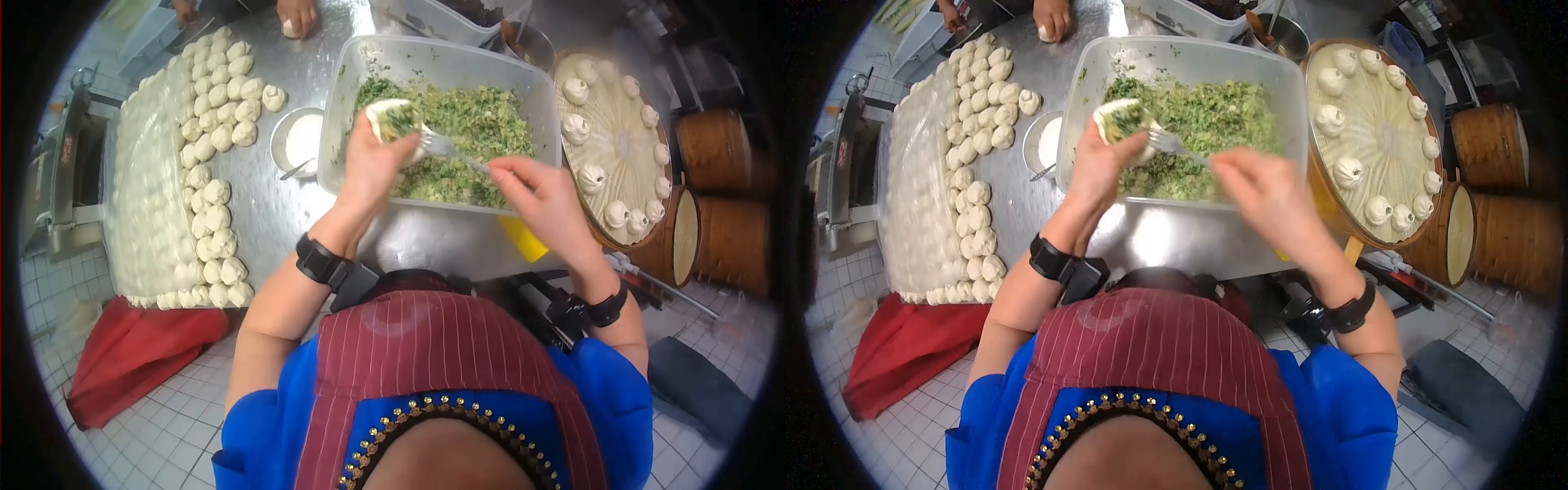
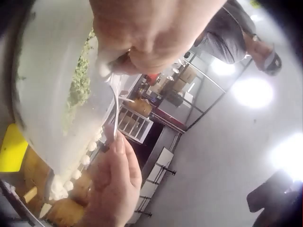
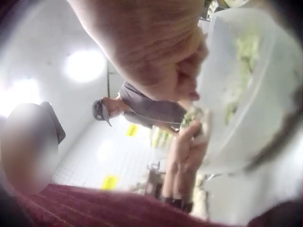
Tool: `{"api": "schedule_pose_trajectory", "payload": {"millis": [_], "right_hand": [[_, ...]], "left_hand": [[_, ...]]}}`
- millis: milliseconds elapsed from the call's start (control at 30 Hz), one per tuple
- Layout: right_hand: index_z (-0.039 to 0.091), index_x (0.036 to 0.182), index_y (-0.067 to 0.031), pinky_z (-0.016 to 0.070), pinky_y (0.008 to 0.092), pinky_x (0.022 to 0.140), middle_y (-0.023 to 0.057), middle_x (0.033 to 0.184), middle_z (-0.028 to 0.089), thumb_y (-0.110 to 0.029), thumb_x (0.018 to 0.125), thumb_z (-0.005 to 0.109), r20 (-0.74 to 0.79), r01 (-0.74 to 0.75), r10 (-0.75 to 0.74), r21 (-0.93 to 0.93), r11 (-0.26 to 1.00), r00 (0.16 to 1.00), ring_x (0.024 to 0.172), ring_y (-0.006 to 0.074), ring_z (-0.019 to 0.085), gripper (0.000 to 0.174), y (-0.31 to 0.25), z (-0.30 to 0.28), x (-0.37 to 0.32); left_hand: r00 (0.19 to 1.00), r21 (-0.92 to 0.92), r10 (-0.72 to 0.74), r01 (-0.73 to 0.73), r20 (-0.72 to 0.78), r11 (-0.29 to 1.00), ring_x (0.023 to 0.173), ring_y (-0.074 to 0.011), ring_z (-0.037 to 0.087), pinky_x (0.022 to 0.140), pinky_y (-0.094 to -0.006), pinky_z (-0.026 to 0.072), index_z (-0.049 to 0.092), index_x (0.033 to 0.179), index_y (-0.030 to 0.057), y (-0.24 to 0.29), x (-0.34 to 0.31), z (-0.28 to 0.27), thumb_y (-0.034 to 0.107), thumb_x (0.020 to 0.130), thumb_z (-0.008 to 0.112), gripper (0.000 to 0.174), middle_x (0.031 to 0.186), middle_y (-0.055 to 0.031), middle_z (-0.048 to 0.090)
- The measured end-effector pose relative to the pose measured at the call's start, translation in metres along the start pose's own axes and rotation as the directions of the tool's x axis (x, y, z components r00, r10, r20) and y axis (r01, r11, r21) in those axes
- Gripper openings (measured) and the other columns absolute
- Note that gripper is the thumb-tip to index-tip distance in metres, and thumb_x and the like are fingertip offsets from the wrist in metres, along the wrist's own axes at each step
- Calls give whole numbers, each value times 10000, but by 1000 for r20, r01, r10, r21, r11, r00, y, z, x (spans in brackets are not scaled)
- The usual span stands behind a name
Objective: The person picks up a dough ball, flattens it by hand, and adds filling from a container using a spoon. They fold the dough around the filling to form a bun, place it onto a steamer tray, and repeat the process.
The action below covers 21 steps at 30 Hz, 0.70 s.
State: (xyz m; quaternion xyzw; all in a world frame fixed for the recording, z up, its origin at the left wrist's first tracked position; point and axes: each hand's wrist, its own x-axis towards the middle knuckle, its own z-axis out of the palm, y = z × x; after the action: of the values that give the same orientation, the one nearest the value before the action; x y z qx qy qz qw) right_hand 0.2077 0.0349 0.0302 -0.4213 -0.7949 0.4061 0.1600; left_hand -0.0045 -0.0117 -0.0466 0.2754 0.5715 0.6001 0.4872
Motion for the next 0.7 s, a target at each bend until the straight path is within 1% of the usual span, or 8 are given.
{"api": "schedule_pose_trajectory", "payload": {"millis": [33,100,233,333,467,533,633,700], "right_hand": [[663,996,-9,436,269,567,84,688,624,-179,891,587,7,-5,5,0,1000,1000,609,119,568,214,5,-3,2],[665,987,-46,490,374,654,157,802,665,-214,879,567,44,57,-49,-205,977,998,742,321,650,223,15,-10,13],[671,970,-68,506,405,682,141,820,674,-241,869,557,193,291,-224,-476,830,955,742,317,653,230,58,23,44],[683,948,-79,510,410,700,133,853,681,-240,871,541,414,354,-175,-406,843,893,756,316,652,228,50,37,50],[690,953,-71,504,339,657,126,844,678,-195,842,622,437,396,-268,-235,888,859,752,254,660,180,45,22,46],[687,994,-59,483,279,658,86,826,688,-182,859,623,453,157,-137,-6,988,881,738,157,643,193,46,11,43],[682,974,-9,477,273,718,79,889,689,-207,878,604,478,-91,30,106,990,878,802,139,620,233,45,-8,42],[681,979,-6,471,261,716,60,892,684,-198,882,607,404,-135,62,155,979,913,812,114,601,228,39,-20,35]], "left_hand": [[999,-44,23,-25,-34,999,903,-198,628,775,-300,557,432,1184,-9,2,2,-4,-46,806,601,416,1068,-139,587],[991,-81,15,-26,-133,996,953,-206,633,800,-319,556,459,1188,-1,1,8,-18,-57,805,627,423,1081,-118,612],[991,-182,-3,-21,-132,983,938,-203,626,792,-305,555,439,1203,4,0,7,-29,-87,784,610,461,1073,-124,594],[995,-267,-22,-6,-100,964,956,-198,622,816,-319,547,454,1195,5,0,9,-30,-107,775,607,461,1072,-110,597],[993,-351,-69,30,-99,936,948,-205,625,807,-317,549,458,1197,10,0,12,-34,-121,773,593,464,1065,-102,598],[993,-368,-87,53,-75,928,959,-217,623,809,-327,545,457,1202,12,-2,14,-35,-110,768,595,471,1073,-107,594],[995,-389,-98,88,-5,917,983,-219,611,829,-356,538,457,1200,10,4,13,-40,-69,769,612,466,1081,-113,587],[994,-469,-111,99,2,878,985,-219,605,838,-370,533,466,1193,14,6,9,-36,-33,780,618,443,1079,-111,584]]}}
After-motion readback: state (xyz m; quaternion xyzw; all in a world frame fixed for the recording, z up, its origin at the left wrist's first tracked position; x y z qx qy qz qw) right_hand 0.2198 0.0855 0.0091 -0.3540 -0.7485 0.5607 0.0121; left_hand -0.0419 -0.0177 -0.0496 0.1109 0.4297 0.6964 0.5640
